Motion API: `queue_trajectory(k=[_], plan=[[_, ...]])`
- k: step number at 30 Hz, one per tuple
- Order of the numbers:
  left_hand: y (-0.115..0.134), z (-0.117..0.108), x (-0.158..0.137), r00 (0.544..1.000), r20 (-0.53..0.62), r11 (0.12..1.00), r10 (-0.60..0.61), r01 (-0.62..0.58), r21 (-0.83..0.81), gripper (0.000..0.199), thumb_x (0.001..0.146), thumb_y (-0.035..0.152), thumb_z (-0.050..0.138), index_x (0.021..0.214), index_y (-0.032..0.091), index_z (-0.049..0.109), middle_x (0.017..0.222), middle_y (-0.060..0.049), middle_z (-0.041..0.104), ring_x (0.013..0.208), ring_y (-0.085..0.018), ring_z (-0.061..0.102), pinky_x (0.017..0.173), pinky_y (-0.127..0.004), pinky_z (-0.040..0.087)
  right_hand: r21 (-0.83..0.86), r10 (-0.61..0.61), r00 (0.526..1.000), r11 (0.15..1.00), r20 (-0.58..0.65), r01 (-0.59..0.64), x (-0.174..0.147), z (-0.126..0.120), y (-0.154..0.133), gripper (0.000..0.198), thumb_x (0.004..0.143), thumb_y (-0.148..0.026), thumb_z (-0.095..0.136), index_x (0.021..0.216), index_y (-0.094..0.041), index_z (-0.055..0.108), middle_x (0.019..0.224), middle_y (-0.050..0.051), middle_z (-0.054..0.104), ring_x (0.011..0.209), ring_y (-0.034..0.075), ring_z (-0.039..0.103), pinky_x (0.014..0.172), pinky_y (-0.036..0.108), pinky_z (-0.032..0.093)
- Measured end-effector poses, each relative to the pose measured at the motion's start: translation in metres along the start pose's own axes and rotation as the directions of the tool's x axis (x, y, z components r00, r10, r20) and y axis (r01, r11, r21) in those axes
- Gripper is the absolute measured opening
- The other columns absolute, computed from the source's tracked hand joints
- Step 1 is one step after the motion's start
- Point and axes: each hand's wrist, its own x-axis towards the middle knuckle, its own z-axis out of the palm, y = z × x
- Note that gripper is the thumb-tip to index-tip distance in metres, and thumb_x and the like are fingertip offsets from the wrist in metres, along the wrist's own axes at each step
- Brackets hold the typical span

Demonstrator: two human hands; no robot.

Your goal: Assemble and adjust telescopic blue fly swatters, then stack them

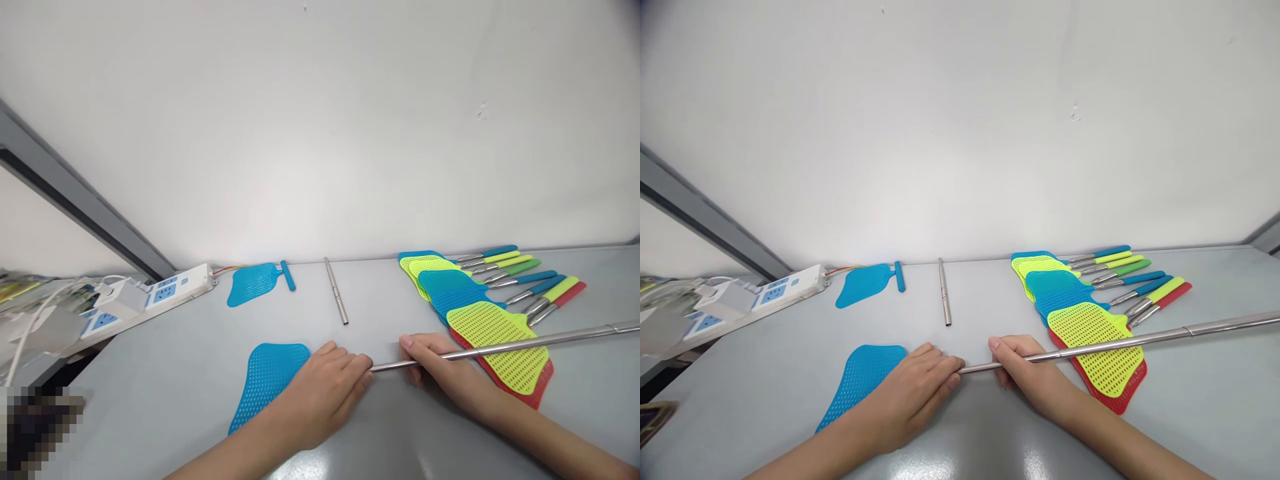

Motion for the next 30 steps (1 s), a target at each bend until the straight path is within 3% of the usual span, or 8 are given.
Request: queue_trajectory(k=[9, 19, 30], plan=[[0.0002, 0.001, -0.001, 1.0, -0.016, 1.0, -0.002, 0.002, -0.009, 0.027, 0.09, 0.027, 0.02, 0.097, 0.021, 0.045, 0.077, 0.0, 0.056, 0.069, -0.013, 0.048, 0.066, -0.027, 0.034, 0.002, 0.004, 1.0, 1.0, 0.012, -0.004, 0.0013, -0.0008, -0.0019, 0.046, 0.084, -0.043, 0.028, 0.049, -0.017, 0.042, 0.05, -0.002, 0.041, 0.054, 0.012, 0.041, 0.055, 0.023, 0.03], [0.0037, -0.0039, -0.0003, 0.999, -0.039, 0.998, -0.036, 0.034, -0.054, 0.032, 0.09, 0.027, 0.017, 0.069, 0.019, 0.04, 0.063, 0.004, 0.052, 0.055, -0.009, 0.043, 0.06, -0.023, 0.031, -0.041, 0.005, 1.0, 0.999, 0.013, -0.004, 0.0014, 0.0011, -0.0003, 0.046, 0.083, -0.044, 0.029, 0.048, -0.017, 0.041, 0.05, -0.001, 0.041, 0.056, 0.013, 0.043, 0.056, 0.023, 0.031], [-0.0018, -0.0018, -0.0011, 0.992, -0.085, 0.992, -0.089, 0.081, -0.092, 0.033, 0.09, 0.029, 0.017, 0.064, 0.018, 0.034, 0.057, 0.004, 0.045, 0.054, -0.009, 0.04, 0.058, -0.021, 0.029, -0.05, -0.002, 1.0, 0.999, 0.023, 0.003, 0.0012, 0.0037, 0.0021, 0.046, 0.083, -0.046, 0.027, 0.049, -0.017, 0.039, 0.051, -0.001, 0.041, 0.057, 0.013, 0.043, 0.057, 0.024, 0.031]])
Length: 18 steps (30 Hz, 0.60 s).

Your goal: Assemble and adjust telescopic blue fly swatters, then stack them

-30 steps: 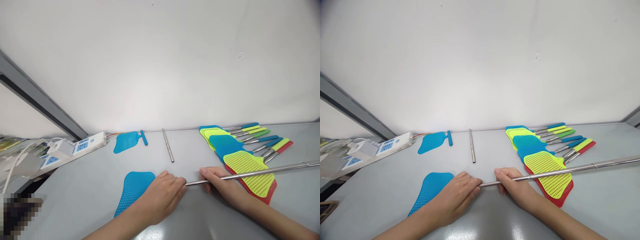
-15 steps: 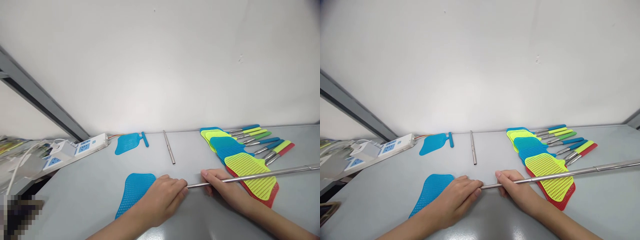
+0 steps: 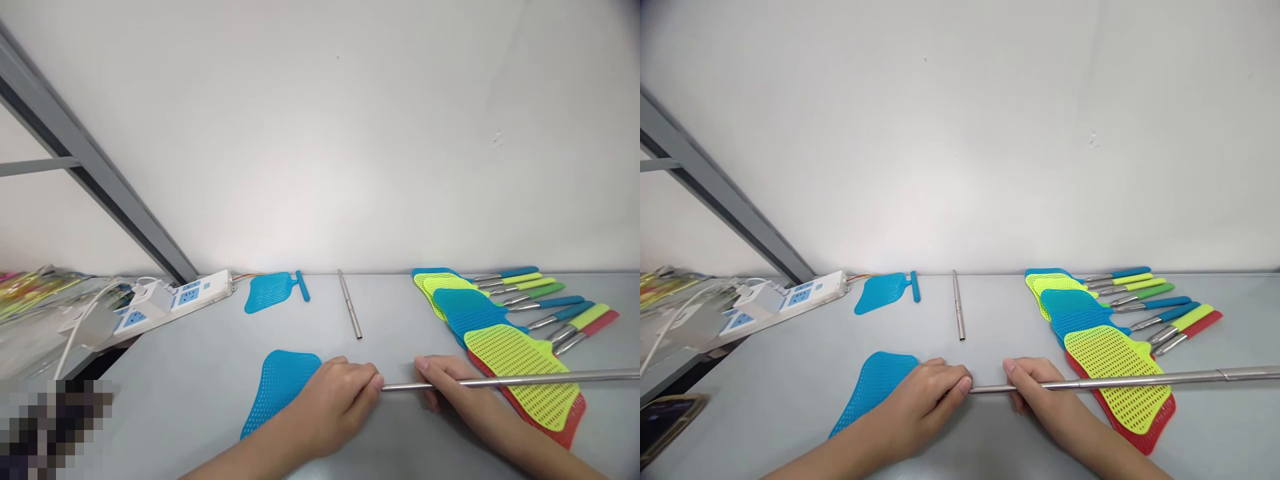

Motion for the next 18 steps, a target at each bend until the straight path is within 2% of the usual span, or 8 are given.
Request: queue_trajectory(k=[11, 18], plan=[[0.0006, 0.0023, 0.0003, 1.0, -0.003, 1.0, -0.012, 0.012, 0.026, 0.033, 0.09, 0.031, 0.017, 0.067, 0.019, 0.038, 0.057, 0.004, 0.047, 0.055, -0.009, 0.042, 0.058, -0.022, 0.029, -0.009, 0.005, 1.0, 1.0, -0.022, -0.005, -0.0008, 0.0, -0.0029, 0.046, 0.083, -0.045, 0.028, 0.048, -0.017, 0.04, 0.05, -0.001, 0.041, 0.056, 0.013, 0.044, 0.057, 0.023, 0.032], [-0.0003, 0.0024, 0.0016, 1.0, -0.013, 1.0, 0.02, -0.02, 0.018, 0.035, 0.089, 0.028, 0.019, 0.062, 0.018, 0.039, 0.055, 0.003, 0.047, 0.053, -0.009, 0.041, 0.059, -0.022, 0.03, -0.003, 0.037, 0.998, 0.999, -0.044, -0.037, -0.0012, -0.0006, -0.0042, 0.046, 0.083, -0.046, 0.029, 0.049, -0.017, 0.04, 0.051, -0.002, 0.04, 0.057, 0.013, 0.043, 0.058, 0.023, 0.031]])
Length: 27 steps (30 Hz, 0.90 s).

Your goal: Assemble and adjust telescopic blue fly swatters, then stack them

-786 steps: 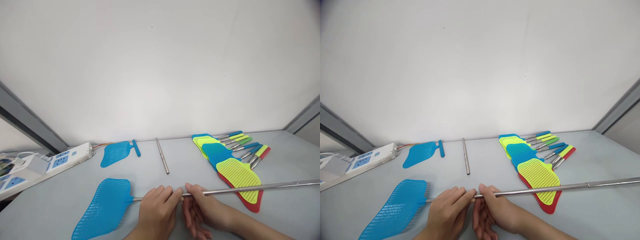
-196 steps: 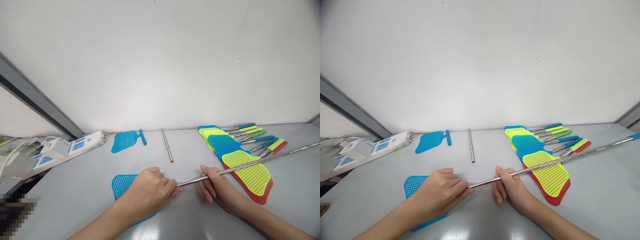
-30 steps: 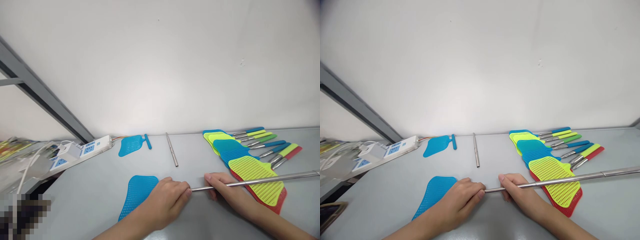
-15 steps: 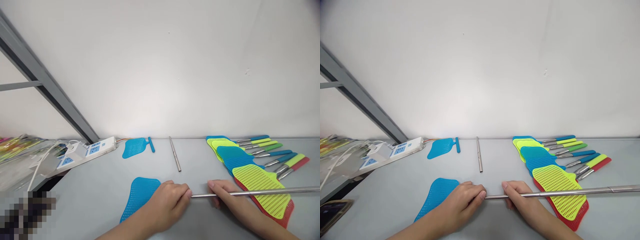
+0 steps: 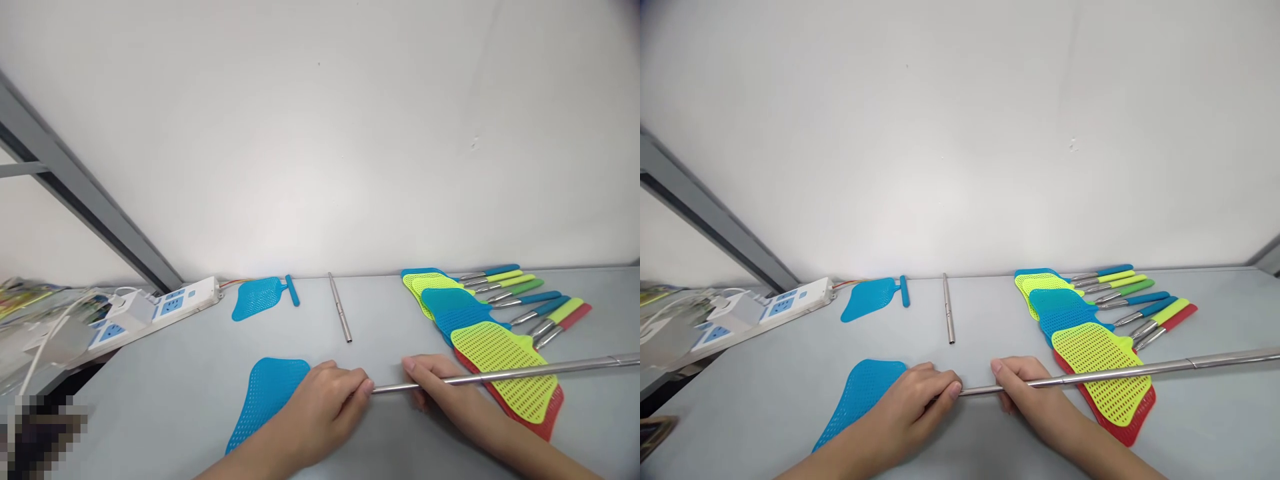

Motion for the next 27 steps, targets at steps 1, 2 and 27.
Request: queue_trajectory(k=[1, 2, 27], plan=[[-0.0004, 0.0002, 0.0, 1.0, 0.002, 1.0, 0.013, -0.013, -0.003, 0.035, 0.089, 0.028, 0.02, 0.062, 0.018, 0.04, 0.055, 0.004, 0.048, 0.052, -0.008, 0.041, 0.059, -0.022, 0.031, 0.002, -0.002, 1.0, 1.0, 0.006, 0.002, -0.0002, -0.0002, -0.0001, 0.046, 0.083, -0.046, 0.029, 0.049, -0.017, 0.04, 0.051, -0.002, 0.04, 0.057, 0.013, 0.043, 0.057, 0.023, 0.031], [-0.0008, 0.0003, -0.0001, 1.0, 0.006, 1.0, 0.026, -0.026, -0.005, 0.035, 0.089, 0.028, 0.021, 0.062, 0.018, 0.041, 0.055, 0.004, 0.049, 0.052, -0.008, 0.042, 0.06, -0.022, 0.031, 0.004, -0.003, 1.0, 1.0, 0.012, 0.003, -0.0003, -0.0004, -0.0002, 0.046, 0.083, -0.046, 0.029, 0.049, -0.017, 0.04, 0.051, -0.002, 0.039, 0.057, 0.013, 0.042, 0.057, 0.023, 0.031], [-0.0054, -0.0014, -0.0045, 0.99, -0.063, 0.987, 0.126, -0.119, 0.104, 0.033, 0.089, 0.029, 0.028, 0.118, 0.027, 0.043, 0.069, 0.0, 0.059, 0.062, -0.011, 0.051, 0.059, -0.024, 0.033, 0.123, -0.052, 0.999, 0.991, 0.013, 0.05, 0.0031, -0.0023, 0.0007, 0.047, 0.082, -0.045, 0.031, 0.044, -0.018, 0.038, 0.046, -0.001, 0.04, 0.052, 0.013, 0.042, 0.054, 0.023, 0.033]])
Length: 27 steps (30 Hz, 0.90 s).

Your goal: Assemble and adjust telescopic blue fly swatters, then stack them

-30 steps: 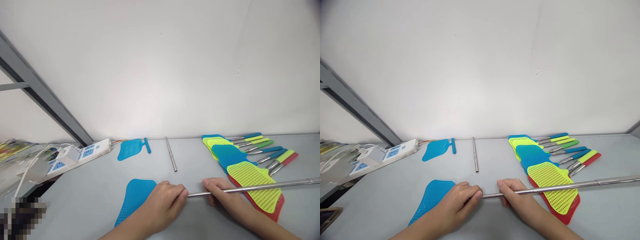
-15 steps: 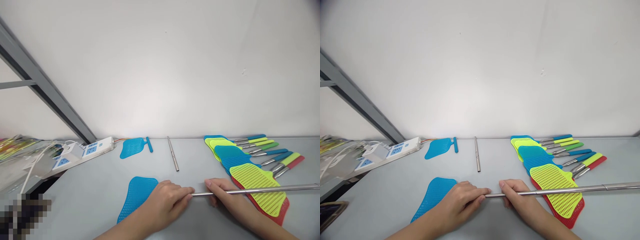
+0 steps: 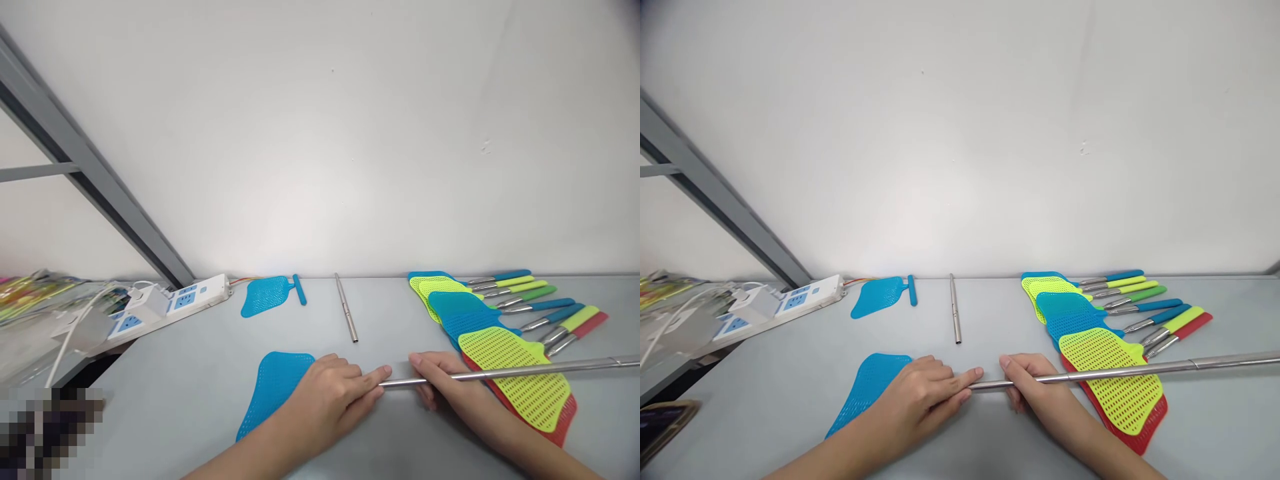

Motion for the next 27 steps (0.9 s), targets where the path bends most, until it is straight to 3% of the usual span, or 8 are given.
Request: queue_trajectory(k=[6, 9, 13, 19, 27], plan=[[-0.001, -0.016, 0.005, 0.999, 0.008, 0.997, -0.043, 0.042, 0.068, 0.031, 0.089, 0.03, 0.027, 0.111, 0.026, 0.048, 0.068, 0.001, 0.056, 0.064, -0.012, 0.049, 0.065, -0.026, 0.031, 0.088, 0.017, 0.999, 0.996, -0.035, -0.014, 0.0, -0.001, -0.008, 0.047, 0.081, -0.046, 0.03, 0.043, -0.019, 0.036, 0.044, -0.001, 0.039, 0.049, 0.012, 0.041, 0.052, 0.023, 0.034], [-0.007, -0.024, 0.007, 0.998, 0.039, 0.995, -0.057, 0.053, 0.086, 0.029, 0.088, 0.029, 0.028, 0.086, 0.021, 0.055, 0.064, 0.002, 0.054, 0.06, -0.011, 0.046, 0.067, -0.027, 0.03, 0.188, 0.032, 0.999, 0.982, -0.031, -0.025, 0.002, -0.001, -0.005, 0.048, 0.08, -0.047, 0.032, 0.042, -0.018, 0.035, 0.042, -0.002, 0.037, 0.045, 0.011, 0.039, 0.051, 0.024, 0.034], [-0.012, -0.03, 0.008, 0.993, 0.031, 0.992, -0.114, 0.112, 0.055, 0.032, 0.088, 0.028, 0.027, 0.064, 0.018, 0.045, 0.062, 0.001, 0.052, 0.062, -0.012, 0.042, 0.063, -0.025, 0.031, 0.401, 0.012, 1.0, 0.916, -0.021, -0.002, 0.005, 0.0, 0.007, 0.049, 0.08, -0.046, 0.037, 0.04, -0.018, 0.033, 0.039, -0.003, 0.034, 0.041, 0.009, 0.037, 0.047, 0.023, 0.032], [-0.004, -0.03, 0.005, 0.983, 0.061, 0.983, -0.174, 0.177, -0.046, 0.035, 0.089, 0.031, 0.024, 0.059, 0.017, 0.037, 0.054, 0.002, 0.044, 0.061, -0.012, 0.04, 0.057, -0.023, 0.029, 0.57, -0.012, 0.995, 0.821, 0.099, -0.047, 0.001, 0.005, 0.01, 0.049, 0.082, -0.043, 0.033, 0.039, -0.018, 0.031, 0.037, -0.004, 0.031, 0.037, 0.009, 0.038, 0.046, 0.024, 0.033], [0.01, -0.031, 0.003, 0.969, 0.107, 0.971, -0.224, 0.231, -0.067, 0.036, 0.089, 0.031, 0.023, 0.059, 0.017, 0.038, 0.054, 0.002, 0.045, 0.063, -0.013, 0.04, 0.055, -0.023, 0.028, 0.507, -0.06, 0.979, 0.861, 0.193, -0.046, -0.003, 0.011, 0.003, 0.048, 0.083, -0.045, 0.029, 0.043, -0.017, 0.035, 0.04, -0.004, 0.035, 0.039, 0.009, 0.039, 0.046, 0.024, 0.033]])
